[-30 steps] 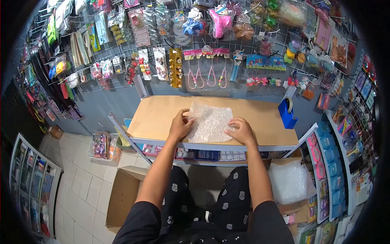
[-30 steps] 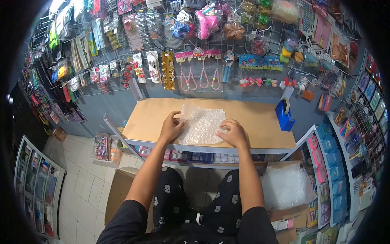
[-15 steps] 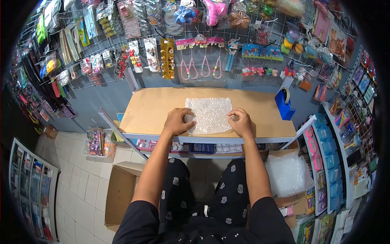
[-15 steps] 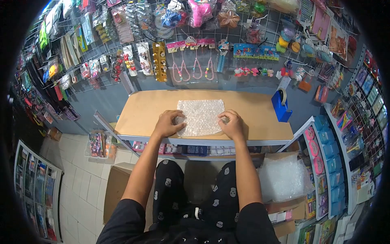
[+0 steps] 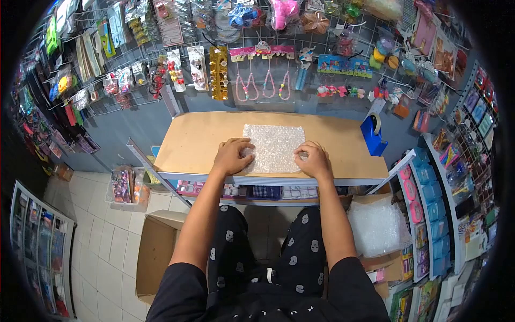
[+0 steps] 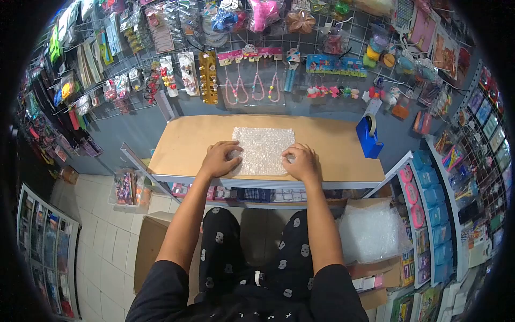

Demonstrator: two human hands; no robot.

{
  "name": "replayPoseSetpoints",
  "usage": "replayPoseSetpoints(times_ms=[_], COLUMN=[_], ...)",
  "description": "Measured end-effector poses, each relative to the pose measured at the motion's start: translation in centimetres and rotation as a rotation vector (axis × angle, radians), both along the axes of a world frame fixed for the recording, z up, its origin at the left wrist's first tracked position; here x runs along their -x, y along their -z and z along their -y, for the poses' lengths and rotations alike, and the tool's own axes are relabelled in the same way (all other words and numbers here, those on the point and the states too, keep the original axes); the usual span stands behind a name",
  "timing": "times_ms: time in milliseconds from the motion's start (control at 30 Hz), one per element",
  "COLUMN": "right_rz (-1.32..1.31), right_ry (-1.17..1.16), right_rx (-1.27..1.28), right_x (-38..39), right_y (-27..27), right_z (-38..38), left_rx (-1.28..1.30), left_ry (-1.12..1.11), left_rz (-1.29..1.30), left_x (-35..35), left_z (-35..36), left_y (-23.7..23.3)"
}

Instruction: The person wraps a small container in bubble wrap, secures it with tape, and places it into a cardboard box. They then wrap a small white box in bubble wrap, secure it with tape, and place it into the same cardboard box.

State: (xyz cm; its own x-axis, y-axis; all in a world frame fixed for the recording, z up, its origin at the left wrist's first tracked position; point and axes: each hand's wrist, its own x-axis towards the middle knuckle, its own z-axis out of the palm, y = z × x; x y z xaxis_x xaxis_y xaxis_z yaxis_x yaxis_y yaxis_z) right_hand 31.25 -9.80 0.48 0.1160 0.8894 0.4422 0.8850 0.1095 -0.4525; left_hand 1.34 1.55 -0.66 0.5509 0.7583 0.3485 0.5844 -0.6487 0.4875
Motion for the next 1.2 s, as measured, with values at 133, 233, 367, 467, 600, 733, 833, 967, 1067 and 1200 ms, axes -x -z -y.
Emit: replayPoseSetpoints(times_ms=[133, 233, 367, 467, 600, 733, 833, 967, 1067, 1200], right_rz=[0.117, 0.200, 0.194, 0.189, -0.114, -0.229, -0.164, -0.345, -0.436, -0.621], right_ry=[-0.015, -0.013, -0.008, -0.008, -0.042, 0.023, 0.050, -0.010, -0.093, 0.035], right_rx=[0.003, 0.073, 0.132, 0.076, -0.060, -0.252, -0.357, -0.448, -0.369, -0.165], right_x=[0.6, 0.4, 0.5, 0.5, -0.1, -1.1, 0.6, 3.9, 5.6, 4.8], right_y=[-0.4, 1.0, 0.6, 0.6, 0.9, 2.9, 2.7, 4.5, 8.3, 14.9], right_z=[0.6, -0.5, -0.3, -0.2, -0.3, -0.1, 4.0, 11.1, 16.8, 24.7], left_rx=[-0.010, -0.026, -0.044, -0.041, -0.025, -0.082, -0.006, 0.073, 0.060, 0.208], left_ry=[0.003, -0.005, -0.006, -0.012, -0.011, 0.027, 0.029, 0.035, 0.071, 0.116], left_rz=[-0.022, -0.042, -0.051, -0.054, -0.062, -0.019, 0.068, 0.153, 0.168, 0.223], left_x=[-0.1, -0.1, -0.2, -0.2, -0.3, -0.2, -0.1, -0.5, 0.0, 0.0], left_z=[0.2, 0.7, 0.7, 0.6, 0.7, -0.2, -1.0, -0.9, -2.2, -2.6], left_y=[-0.2, -1.0, -0.8, -0.9, -1.0, -0.1, 1.2, 1.2, 2.3, 2.4])
